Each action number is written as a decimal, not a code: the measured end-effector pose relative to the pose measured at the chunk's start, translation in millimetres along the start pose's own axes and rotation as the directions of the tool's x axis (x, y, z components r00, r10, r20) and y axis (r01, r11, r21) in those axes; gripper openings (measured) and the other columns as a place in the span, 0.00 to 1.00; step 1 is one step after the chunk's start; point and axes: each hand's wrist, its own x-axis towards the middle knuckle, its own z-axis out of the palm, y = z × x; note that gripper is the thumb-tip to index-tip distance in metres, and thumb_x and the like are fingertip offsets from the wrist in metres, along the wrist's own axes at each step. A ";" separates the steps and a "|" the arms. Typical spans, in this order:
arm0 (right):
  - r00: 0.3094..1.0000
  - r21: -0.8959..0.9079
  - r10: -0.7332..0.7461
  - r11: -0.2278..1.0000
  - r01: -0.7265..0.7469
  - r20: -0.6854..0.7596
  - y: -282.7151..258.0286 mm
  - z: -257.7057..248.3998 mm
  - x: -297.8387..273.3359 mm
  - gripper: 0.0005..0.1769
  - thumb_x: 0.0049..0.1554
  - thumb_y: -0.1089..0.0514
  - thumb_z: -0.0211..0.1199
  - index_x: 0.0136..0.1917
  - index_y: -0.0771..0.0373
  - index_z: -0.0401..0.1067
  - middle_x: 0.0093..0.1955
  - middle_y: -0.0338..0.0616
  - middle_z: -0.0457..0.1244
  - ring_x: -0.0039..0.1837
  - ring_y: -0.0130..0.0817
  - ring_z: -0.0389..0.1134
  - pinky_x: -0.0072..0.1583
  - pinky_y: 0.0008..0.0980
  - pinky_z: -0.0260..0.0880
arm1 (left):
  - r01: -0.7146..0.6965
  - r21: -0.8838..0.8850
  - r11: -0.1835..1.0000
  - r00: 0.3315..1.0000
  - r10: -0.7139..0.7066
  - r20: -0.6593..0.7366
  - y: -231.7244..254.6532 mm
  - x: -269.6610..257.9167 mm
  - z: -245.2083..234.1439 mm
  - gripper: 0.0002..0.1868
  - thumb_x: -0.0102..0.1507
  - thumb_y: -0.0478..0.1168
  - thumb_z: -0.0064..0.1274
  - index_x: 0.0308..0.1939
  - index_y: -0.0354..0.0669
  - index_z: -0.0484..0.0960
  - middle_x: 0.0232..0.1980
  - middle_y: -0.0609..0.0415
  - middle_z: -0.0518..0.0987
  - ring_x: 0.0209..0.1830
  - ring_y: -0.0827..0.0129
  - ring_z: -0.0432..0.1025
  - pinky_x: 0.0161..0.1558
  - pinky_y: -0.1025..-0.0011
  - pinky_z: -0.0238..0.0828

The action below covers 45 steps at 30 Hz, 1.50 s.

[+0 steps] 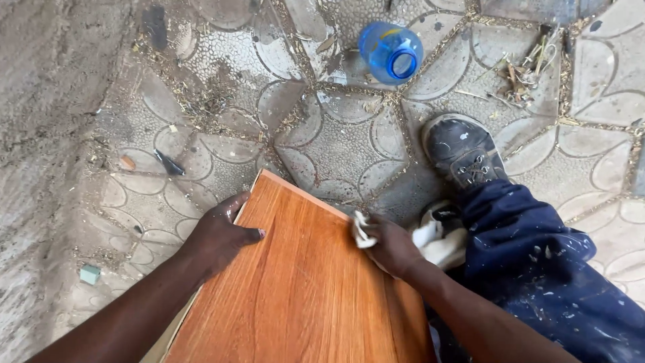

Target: Cleaning the surfaces and edges of a wooden cabinet using a cloth and liquid.

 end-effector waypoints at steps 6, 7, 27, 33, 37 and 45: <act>0.985 0.062 -0.169 0.983 0.171 -0.031 -89.9 2.0 78.3 0.19 0.52 0.53 0.61 0.57 0.41 0.78 0.66 0.39 0.64 0.61 0.60 0.69 0.59 0.55 0.75 | -0.006 0.040 0.999 0.998 0.008 -0.068 31.0 -36.1 16.6 0.54 0.50 0.18 0.61 0.79 0.43 0.58 0.84 0.38 0.48 0.84 0.45 0.41 0.77 0.55 0.49; 0.985 0.058 -0.170 0.983 0.172 -0.031 -81.9 -4.3 67.2 0.19 0.52 0.53 0.61 0.57 0.41 0.78 0.66 0.39 0.64 0.61 0.60 0.69 0.59 0.55 0.75 | -0.007 0.037 0.999 0.998 0.010 -0.068 30.8 -34.7 16.1 0.54 0.50 0.18 0.61 0.79 0.43 0.58 0.84 0.38 0.48 0.84 0.45 0.41 0.77 0.55 0.49; 0.972 0.657 0.234 0.729 -0.189 0.019 -36.0 -43.4 32.2 0.43 0.48 0.62 0.78 0.73 0.58 0.60 0.47 0.52 0.70 0.38 0.35 0.71 0.44 0.32 0.71 | 0.011 0.257 0.966 0.995 0.014 -0.098 27.0 -29.4 17.3 0.51 0.51 0.26 0.66 0.78 0.48 0.64 0.81 0.37 0.56 0.84 0.48 0.42 0.79 0.54 0.37; 0.945 0.368 0.318 0.872 -0.322 0.075 0.4 7.7 38.2 0.15 0.46 0.54 0.75 0.45 0.63 0.78 0.38 0.50 0.69 0.41 0.49 0.71 0.45 0.44 0.68 | 0.011 0.187 0.982 0.997 0.004 -0.079 36.7 -37.7 23.1 0.52 0.51 0.24 0.64 0.79 0.44 0.61 0.82 0.35 0.52 0.85 0.47 0.38 0.80 0.55 0.36; 0.952 0.217 0.253 0.952 -0.214 -0.174 -3.5 2.3 22.6 0.13 0.54 0.44 0.68 0.49 0.51 0.77 0.54 0.48 0.62 0.51 0.60 0.70 0.46 0.46 0.73 | 0.011 0.172 0.985 0.995 0.005 -0.095 33.8 -34.9 22.8 0.52 0.51 0.23 0.63 0.79 0.43 0.61 0.82 0.35 0.52 0.85 0.46 0.38 0.79 0.54 0.37; 0.984 -0.004 0.015 1.000 -0.016 -0.176 -36.3 18.2 -15.6 0.28 0.46 0.61 0.60 0.60 0.48 0.77 0.60 0.46 0.67 0.65 0.59 0.67 0.62 0.51 0.73 | 0.094 0.268 0.959 0.991 -0.065 -0.117 34.9 -35.0 19.3 0.50 0.54 0.25 0.62 0.78 0.59 0.64 0.82 0.43 0.56 0.81 0.52 0.52 0.77 0.59 0.47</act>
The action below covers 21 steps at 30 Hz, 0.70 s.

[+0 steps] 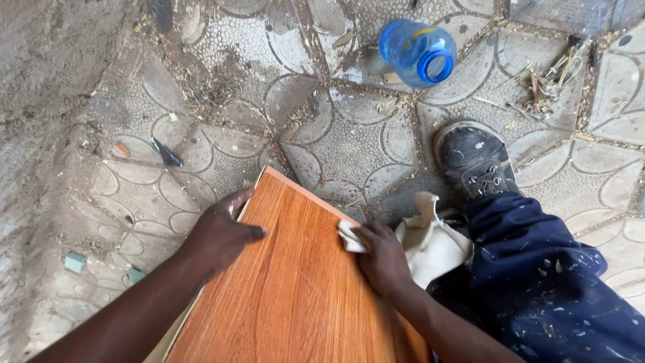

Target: Cleaning the surfaces and edges of a wooden cabinet using a cloth and liquid.

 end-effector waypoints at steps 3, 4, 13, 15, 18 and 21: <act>0.972 0.128 -0.228 0.964 0.233 -0.051 -41.7 -3.5 43.2 0.25 0.45 0.63 0.58 0.57 0.55 0.79 0.56 0.48 0.69 0.63 0.61 0.68 0.63 0.52 0.70 | -0.069 -0.143 0.987 0.997 0.072 0.016 7.4 -2.3 1.6 0.50 0.50 0.22 0.60 0.77 0.48 0.66 0.82 0.35 0.54 0.83 0.46 0.45 0.78 0.55 0.47; 0.972 0.124 -0.227 0.964 0.233 -0.062 -40.2 -10.2 44.2 0.25 0.45 0.63 0.58 0.57 0.55 0.79 0.56 0.48 0.69 0.63 0.61 0.68 0.63 0.52 0.70 | -0.080 -0.140 0.987 0.996 0.083 0.018 1.2 6.2 3.7 0.50 0.50 0.22 0.60 0.77 0.48 0.66 0.82 0.35 0.54 0.83 0.46 0.45 0.78 0.55 0.47; 0.995 0.286 -0.095 0.954 0.096 -0.016 -22.4 -15.4 42.6 0.21 0.49 0.61 0.58 0.54 0.50 0.82 0.53 0.48 0.72 0.61 0.60 0.70 0.61 0.52 0.72 | -0.118 -0.266 0.957 0.990 0.134 0.045 -0.5 22.0 1.1 0.51 0.50 0.20 0.59 0.78 0.41 0.62 0.83 0.37 0.52 0.85 0.50 0.38 0.78 0.57 0.46; 0.978 0.325 -0.193 0.922 0.209 -0.081 -58.3 -14.5 63.9 0.16 0.53 0.61 0.57 0.52 0.50 0.81 0.53 0.47 0.72 0.60 0.57 0.71 0.60 0.51 0.72 | -0.081 -0.300 0.950 0.994 0.099 0.047 -4.5 13.7 3.4 0.51 0.50 0.20 0.58 0.78 0.41 0.61 0.83 0.37 0.52 0.85 0.50 0.38 0.77 0.57 0.48; 0.984 0.411 -0.170 0.895 0.176 -0.052 -55.3 -56.2 31.5 0.17 0.54 0.63 0.54 0.53 0.64 0.79 0.53 0.65 0.70 0.59 0.75 0.67 0.58 0.64 0.69 | -0.082 -0.299 0.951 0.994 0.100 0.046 -7.2 18.1 1.4 0.49 0.52 0.20 0.57 0.78 0.41 0.62 0.83 0.37 0.54 0.85 0.48 0.37 0.77 0.55 0.49; 0.998 0.322 0.013 0.946 -0.030 0.055 24.1 -25.8 9.0 0.15 0.54 0.59 0.58 0.51 0.51 0.83 0.52 0.46 0.75 0.60 0.58 0.72 0.62 0.52 0.73 | -0.069 -0.285 0.956 0.995 0.086 0.048 -7.9 17.0 -2.4 0.51 0.50 0.19 0.58 0.78 0.45 0.63 0.83 0.40 0.55 0.85 0.51 0.40 0.75 0.58 0.53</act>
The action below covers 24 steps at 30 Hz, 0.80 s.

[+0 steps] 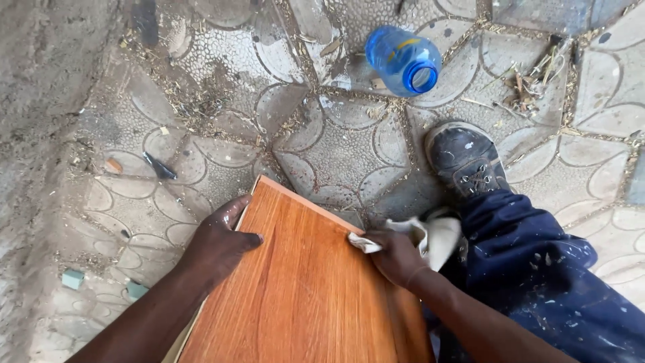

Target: Cleaning the surfaces and edges of a wooden cabinet using a cloth and liquid.

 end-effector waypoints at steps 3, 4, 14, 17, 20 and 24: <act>0.987 0.120 -0.161 0.980 0.157 0.026 -73.8 8.7 30.2 0.15 0.58 0.58 0.57 0.55 0.58 0.81 0.53 0.56 0.72 0.60 0.64 0.70 0.60 0.53 0.72 | -0.011 -0.017 1.000 1.000 0.011 -0.009 -4.1 0.5 4.7 0.51 0.49 0.19 0.58 0.77 0.45 0.64 0.82 0.38 0.57 0.85 0.48 0.42 0.74 0.55 0.56; 0.988 0.123 -0.154 0.981 0.149 0.031 -75.1 16.2 39.7 0.15 0.58 0.58 0.57 0.55 0.58 0.81 0.53 0.56 0.72 0.60 0.64 0.70 0.60 0.53 0.72 | -0.002 -0.017 1.000 1.000 0.002 -0.008 -5.9 0.8 6.3 0.51 0.49 0.19 0.58 0.77 0.45 0.64 0.82 0.38 0.57 0.85 0.48 0.42 0.74 0.55 0.56; 0.998 0.070 -0.004 0.998 0.000 0.059 -93.2 -4.9 23.9 0.17 0.56 0.60 0.54 0.51 0.53 0.83 0.51 0.49 0.73 0.59 0.56 0.72 0.62 0.52 0.71 | -0.036 0.024 0.999 0.999 0.036 0.002 -7.5 3.6 -2.7 0.51 0.50 0.19 0.58 0.77 0.44 0.63 0.83 0.42 0.54 0.85 0.49 0.40 0.75 0.55 0.54; 0.982 0.128 -0.186 0.975 0.180 0.037 -102.7 29.9 76.8 0.16 0.56 0.62 0.54 0.50 0.55 0.81 0.50 0.49 0.73 0.58 0.57 0.72 0.61 0.51 0.71 | -0.046 0.023 0.999 0.999 0.045 0.019 -11.7 5.8 -4.9 0.51 0.50 0.20 0.56 0.78 0.44 0.62 0.84 0.42 0.53 0.85 0.50 0.39 0.75 0.55 0.54; 0.964 0.126 -0.266 0.957 0.261 0.020 -98.0 26.7 65.1 0.14 0.55 0.65 0.55 0.48 0.56 0.80 0.49 0.49 0.72 0.57 0.57 0.72 0.61 0.50 0.71 | -0.060 -0.024 0.998 0.997 0.061 0.044 -3.6 -4.5 4.2 0.52 0.50 0.19 0.54 0.79 0.41 0.59 0.84 0.39 0.51 0.85 0.48 0.38 0.74 0.54 0.54; 0.997 0.094 -0.045 0.995 0.039 0.060 -78.5 -8.9 14.3 0.14 0.54 0.65 0.54 0.45 0.59 0.81 0.48 0.53 0.73 0.58 0.58 0.72 0.62 0.49 0.70 | -0.038 0.015 0.999 0.999 0.037 0.030 1.1 -3.2 5.2 0.50 0.52 0.18 0.54 0.79 0.42 0.60 0.84 0.41 0.50 0.85 0.49 0.34 0.77 0.52 0.46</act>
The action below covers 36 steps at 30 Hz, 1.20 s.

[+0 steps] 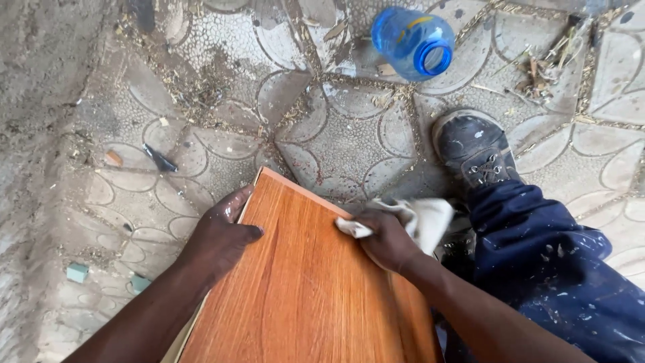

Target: Cleaning the surfaces and edges of a wooden cabinet using a cloth and liquid.

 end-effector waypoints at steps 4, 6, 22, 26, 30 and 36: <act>0.998 0.060 -0.052 0.997 0.050 0.029 -36.8 17.6 33.2 0.17 0.57 0.64 0.52 0.49 0.62 0.82 0.49 0.57 0.72 0.58 0.63 0.71 0.61 0.52 0.69 | -0.005 0.023 1.000 1.000 0.005 -0.003 -3.8 -2.1 -2.1 0.51 0.51 0.19 0.54 0.78 0.46 0.62 0.84 0.43 0.50 0.85 0.51 0.35 0.78 0.53 0.44; 0.971 -0.036 -0.241 0.970 0.241 0.002 -49.8 44.8 78.8 0.15 0.58 0.63 0.55 0.51 0.53 0.81 0.51 0.48 0.72 0.59 0.55 0.72 0.63 0.49 0.70 | -0.040 0.029 0.999 0.999 0.040 0.002 -3.3 -5.6 -0.5 0.51 0.51 0.18 0.52 0.79 0.42 0.59 0.84 0.41 0.50 0.85 0.51 0.36 0.77 0.52 0.48; 0.999 -0.047 -0.031 0.998 0.032 0.033 -21.6 8.7 29.5 0.16 0.57 0.62 0.56 0.53 0.52 0.82 0.54 0.46 0.73 0.62 0.53 0.72 0.65 0.45 0.70 | -0.084 0.069 0.994 0.996 0.085 -0.009 -23.6 26.4 -6.2 0.51 0.50 0.19 0.56 0.78 0.40 0.59 0.83 0.45 0.55 0.85 0.55 0.42 0.76 0.59 0.54; 0.978 -0.029 0.194 0.981 -0.192 0.081 9.8 -23.4 -25.2 0.17 0.58 0.55 0.55 0.54 0.53 0.82 0.55 0.46 0.74 0.63 0.53 0.71 0.67 0.47 0.69 | -0.051 0.022 0.998 0.999 0.051 -0.012 -30.0 24.5 -10.5 0.54 0.48 0.18 0.59 0.79 0.41 0.59 0.83 0.46 0.57 0.84 0.57 0.46 0.72 0.65 0.59; 0.930 -0.228 0.364 0.911 -0.344 0.051 21.4 -27.2 -33.8 0.15 0.57 0.53 0.59 0.53 0.48 0.84 0.54 0.44 0.74 0.64 0.48 0.70 0.67 0.47 0.69 | -0.030 -0.015 0.999 0.999 0.030 -0.019 -23.9 22.8 -5.7 0.56 0.47 0.16 0.58 0.79 0.39 0.58 0.83 0.45 0.57 0.84 0.55 0.47 0.70 0.64 0.63; 0.995 -0.051 0.082 0.996 -0.079 0.049 -35.1 47.0 54.2 0.14 0.60 0.49 0.57 0.55 0.47 0.81 0.52 0.39 0.73 0.61 0.46 0.72 0.66 0.46 0.70 | 0.009 0.091 0.996 0.999 -0.005 -0.048 -15.8 16.1 -3.1 0.56 0.49 0.17 0.60 0.80 0.44 0.56 0.84 0.49 0.54 0.84 0.58 0.45 0.72 0.64 0.61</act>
